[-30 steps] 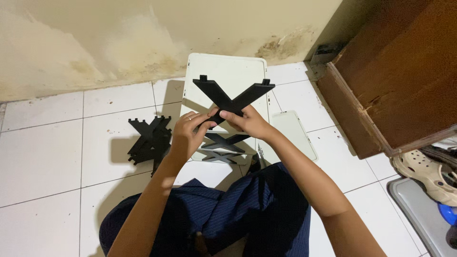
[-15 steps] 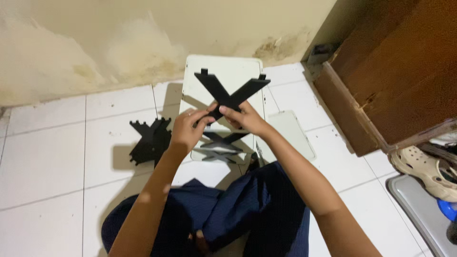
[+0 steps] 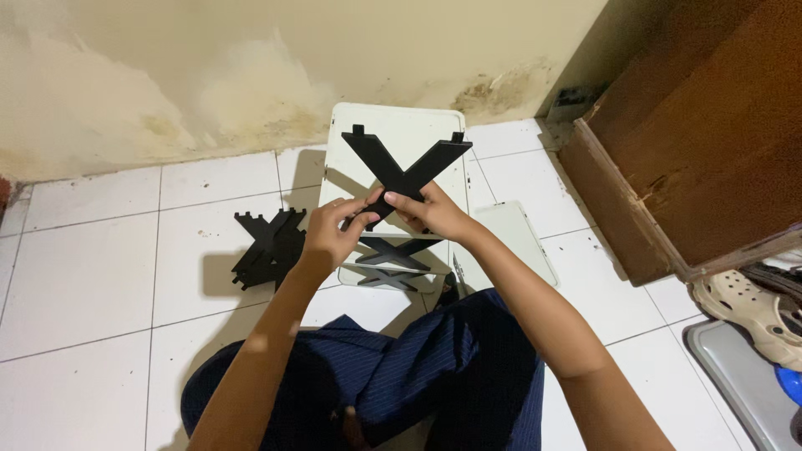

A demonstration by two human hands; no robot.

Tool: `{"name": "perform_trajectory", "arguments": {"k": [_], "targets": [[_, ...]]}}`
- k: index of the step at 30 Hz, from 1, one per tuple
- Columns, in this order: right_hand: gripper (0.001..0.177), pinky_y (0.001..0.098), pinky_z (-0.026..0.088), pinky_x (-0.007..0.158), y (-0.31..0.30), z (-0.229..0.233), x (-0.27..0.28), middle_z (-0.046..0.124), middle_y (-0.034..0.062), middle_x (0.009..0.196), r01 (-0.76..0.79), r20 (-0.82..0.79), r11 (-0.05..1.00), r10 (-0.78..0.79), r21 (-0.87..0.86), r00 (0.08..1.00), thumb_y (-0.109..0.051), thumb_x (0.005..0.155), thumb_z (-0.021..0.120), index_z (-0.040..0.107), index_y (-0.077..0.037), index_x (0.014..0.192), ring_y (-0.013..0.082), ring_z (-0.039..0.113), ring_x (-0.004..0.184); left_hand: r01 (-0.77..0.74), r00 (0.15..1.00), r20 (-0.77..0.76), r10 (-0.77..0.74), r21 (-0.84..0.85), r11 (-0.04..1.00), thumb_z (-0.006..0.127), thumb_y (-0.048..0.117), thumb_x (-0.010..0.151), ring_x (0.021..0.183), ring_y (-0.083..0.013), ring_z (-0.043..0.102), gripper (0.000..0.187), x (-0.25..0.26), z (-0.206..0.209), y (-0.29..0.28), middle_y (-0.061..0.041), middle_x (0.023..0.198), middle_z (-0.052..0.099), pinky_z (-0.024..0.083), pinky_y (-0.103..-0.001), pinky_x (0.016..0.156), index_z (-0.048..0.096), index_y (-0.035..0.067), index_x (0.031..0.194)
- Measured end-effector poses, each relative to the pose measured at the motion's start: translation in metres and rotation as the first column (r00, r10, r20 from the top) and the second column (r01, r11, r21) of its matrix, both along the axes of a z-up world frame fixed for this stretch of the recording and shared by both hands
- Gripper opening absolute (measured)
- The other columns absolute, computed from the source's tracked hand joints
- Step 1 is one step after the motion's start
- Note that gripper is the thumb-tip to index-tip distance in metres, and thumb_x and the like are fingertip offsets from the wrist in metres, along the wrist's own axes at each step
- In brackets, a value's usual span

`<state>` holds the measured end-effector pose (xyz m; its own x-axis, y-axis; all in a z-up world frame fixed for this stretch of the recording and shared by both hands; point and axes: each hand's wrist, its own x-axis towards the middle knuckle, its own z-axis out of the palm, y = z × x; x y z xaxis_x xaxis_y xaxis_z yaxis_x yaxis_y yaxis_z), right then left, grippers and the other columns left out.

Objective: The person assembles a small white plastic table by attaching black X-shaped support legs to the underside of the tabletop. They pick up each leg, align it with the table's slots, and press it into place, repeating the process for all four legs.

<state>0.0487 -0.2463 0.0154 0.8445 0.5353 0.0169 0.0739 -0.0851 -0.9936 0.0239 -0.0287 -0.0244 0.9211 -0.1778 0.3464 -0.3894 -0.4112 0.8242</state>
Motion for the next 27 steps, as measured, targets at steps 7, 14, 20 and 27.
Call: {"name": "perform_trajectory", "arguments": {"k": [7,14,20,27], "targets": [[0.023,0.0242,0.027,0.044,0.005,0.0,-0.002,0.042,-0.0092,0.061,0.031,0.082,0.999,-0.028,-0.033,0.996,-0.025,0.103,0.063,0.07,-0.008,0.117,0.0032,0.035,0.049,0.016,1.0,0.002,-0.016,0.064,0.998,0.075,0.019,0.089,0.073,-0.0216,0.064,0.032,0.0,0.01,0.004,-0.013,0.089,0.072,0.051,-0.035,0.067,0.076,0.014,0.121],[0.022,0.0227,0.031,0.051,0.004,-0.014,-0.003,0.044,-0.0098,0.065,0.02,0.223,0.995,0.001,-0.095,0.975,-0.024,0.104,0.063,0.072,-0.009,0.117,0.0023,0.037,0.057,0.067,0.993,0.091,-0.073,0.072,0.995,0.07,0.018,0.093,0.085,-0.0249,0.068,0.035,-0.003,-0.003,0.01,-0.015,0.098,0.075,0.053,-0.036,0.079,0.072,0.012,0.127],[0.019,0.0233,0.052,0.084,0.006,-0.018,0.005,0.067,-0.0045,0.097,-0.137,0.489,0.99,0.127,-0.016,0.863,-0.02,0.115,0.067,0.072,-0.003,0.121,0.0054,0.058,0.095,-0.068,0.946,0.324,0.005,0.183,0.981,0.074,0.021,0.092,0.1,-0.0317,0.069,0.02,-0.002,-0.023,0.006,-0.012,0.1,0.077,0.047,-0.045,0.098,0.079,0.012,0.109],[0.024,0.0222,0.027,0.048,0.005,-0.002,-0.004,0.044,-0.01,0.064,-0.017,0.145,0.994,0.032,-0.106,0.989,-0.025,0.102,0.064,0.074,-0.009,0.118,0.0019,0.034,0.054,-0.009,0.98,0.198,-0.011,0.101,0.995,0.073,0.023,0.091,0.101,-0.0301,0.067,0.033,0.004,-0.025,0.006,-0.012,0.106,0.075,0.045,-0.043,0.099,0.075,0.01,0.121]]}}
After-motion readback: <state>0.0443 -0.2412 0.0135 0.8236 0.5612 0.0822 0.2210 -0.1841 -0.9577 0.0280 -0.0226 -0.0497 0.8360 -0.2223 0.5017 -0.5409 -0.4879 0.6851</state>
